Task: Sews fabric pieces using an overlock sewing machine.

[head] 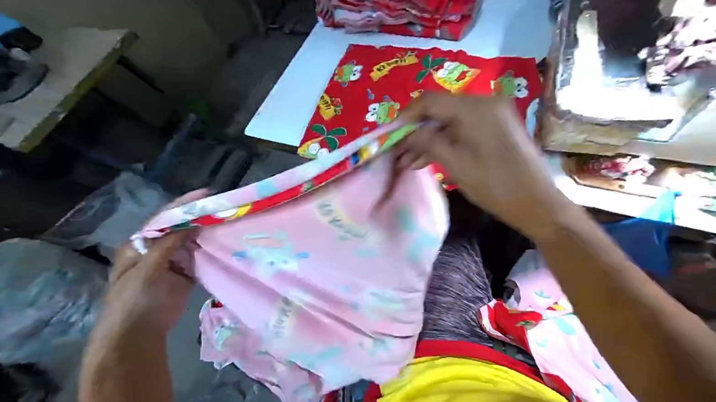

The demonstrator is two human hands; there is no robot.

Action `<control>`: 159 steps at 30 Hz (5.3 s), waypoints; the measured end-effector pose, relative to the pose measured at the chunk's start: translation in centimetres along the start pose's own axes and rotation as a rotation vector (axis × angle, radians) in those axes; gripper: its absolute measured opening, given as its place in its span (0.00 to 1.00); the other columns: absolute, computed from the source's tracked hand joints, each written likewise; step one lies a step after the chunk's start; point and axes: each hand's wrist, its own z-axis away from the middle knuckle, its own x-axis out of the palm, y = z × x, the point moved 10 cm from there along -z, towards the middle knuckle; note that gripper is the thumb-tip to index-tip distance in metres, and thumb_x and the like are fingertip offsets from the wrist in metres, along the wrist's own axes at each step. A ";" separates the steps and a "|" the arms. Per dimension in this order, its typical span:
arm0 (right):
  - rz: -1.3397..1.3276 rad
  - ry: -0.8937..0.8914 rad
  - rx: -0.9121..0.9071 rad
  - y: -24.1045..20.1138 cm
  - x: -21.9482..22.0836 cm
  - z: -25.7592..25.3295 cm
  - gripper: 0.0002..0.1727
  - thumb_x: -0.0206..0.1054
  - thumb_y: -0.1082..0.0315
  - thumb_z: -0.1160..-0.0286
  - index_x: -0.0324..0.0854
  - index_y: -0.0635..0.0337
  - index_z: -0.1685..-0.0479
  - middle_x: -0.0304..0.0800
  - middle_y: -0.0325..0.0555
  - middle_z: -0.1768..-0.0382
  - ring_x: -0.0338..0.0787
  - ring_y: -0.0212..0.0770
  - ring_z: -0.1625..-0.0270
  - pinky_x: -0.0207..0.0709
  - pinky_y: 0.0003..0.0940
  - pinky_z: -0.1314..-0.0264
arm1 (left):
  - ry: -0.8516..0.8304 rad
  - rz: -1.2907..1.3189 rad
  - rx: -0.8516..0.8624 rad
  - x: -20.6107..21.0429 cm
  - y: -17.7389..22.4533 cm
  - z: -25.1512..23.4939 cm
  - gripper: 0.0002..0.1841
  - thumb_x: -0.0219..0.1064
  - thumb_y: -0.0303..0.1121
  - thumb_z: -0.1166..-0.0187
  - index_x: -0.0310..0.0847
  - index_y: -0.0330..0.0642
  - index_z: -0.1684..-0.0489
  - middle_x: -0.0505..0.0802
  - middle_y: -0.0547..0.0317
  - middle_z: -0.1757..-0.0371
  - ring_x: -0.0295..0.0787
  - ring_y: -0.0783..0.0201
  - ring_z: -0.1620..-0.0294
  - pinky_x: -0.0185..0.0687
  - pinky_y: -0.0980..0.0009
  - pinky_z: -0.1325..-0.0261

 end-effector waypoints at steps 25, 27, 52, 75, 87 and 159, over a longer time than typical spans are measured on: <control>0.130 -0.213 0.270 10.8 8.7 15.2 0.13 0.61 0.69 0.15 0.93 0.61 0.51 0.95 0.47 0.49 0.94 0.42 0.46 0.87 0.40 0.39 | -0.453 -0.615 -0.130 5.6 -12.1 1.8 0.27 0.59 0.44 0.14 0.74 0.37 0.20 0.85 0.43 0.25 0.83 0.49 0.25 0.76 0.46 0.24; 0.241 -0.017 0.257 10.4 3.1 15.2 0.11 0.63 0.71 0.16 0.92 0.61 0.50 0.93 0.46 0.48 0.92 0.40 0.44 0.87 0.38 0.38 | -0.437 -0.659 0.043 10.9 -7.9 -2.5 0.28 0.56 0.46 0.11 0.71 0.41 0.16 0.80 0.45 0.19 0.77 0.44 0.20 0.70 0.39 0.20; 0.360 0.136 0.273 13.1 -3.8 9.8 0.05 0.73 0.79 0.30 0.88 0.65 0.58 0.93 0.52 0.48 0.93 0.44 0.42 0.85 0.39 0.36 | -0.469 -0.528 0.539 28.4 -0.3 -14.5 0.20 0.53 0.40 0.09 0.87 0.38 0.35 0.89 0.44 0.32 0.84 0.52 0.29 0.76 0.53 0.25; 0.495 0.221 0.262 14.9 -2.5 12.8 0.15 0.63 0.69 0.16 0.88 0.60 0.37 0.85 0.50 0.28 0.81 0.48 0.23 0.73 0.45 0.19 | -0.800 -0.776 0.579 46.2 -1.3 -17.2 0.24 0.75 0.50 0.24 0.88 0.41 0.39 0.90 0.38 0.47 0.85 0.38 0.40 0.73 0.34 0.37; 0.192 0.277 0.323 10.1 -3.4 19.5 0.14 0.60 0.72 0.14 0.91 0.62 0.45 0.93 0.47 0.43 0.90 0.36 0.37 0.83 0.29 0.31 | 0.001 0.008 -0.145 24.2 -8.3 -24.9 0.37 0.64 0.28 0.19 0.51 0.42 0.09 0.76 0.39 0.21 0.82 0.52 0.30 0.82 0.54 0.33; 0.756 0.600 0.349 10.1 -19.1 13.7 0.12 0.67 0.69 0.17 0.88 0.60 0.41 0.92 0.50 0.57 0.89 0.41 0.68 0.80 0.38 0.68 | -0.415 -0.811 0.923 40.8 12.4 -8.7 0.21 0.47 0.29 0.08 0.77 0.31 0.24 0.77 0.35 0.19 0.76 0.35 0.22 0.68 0.39 0.22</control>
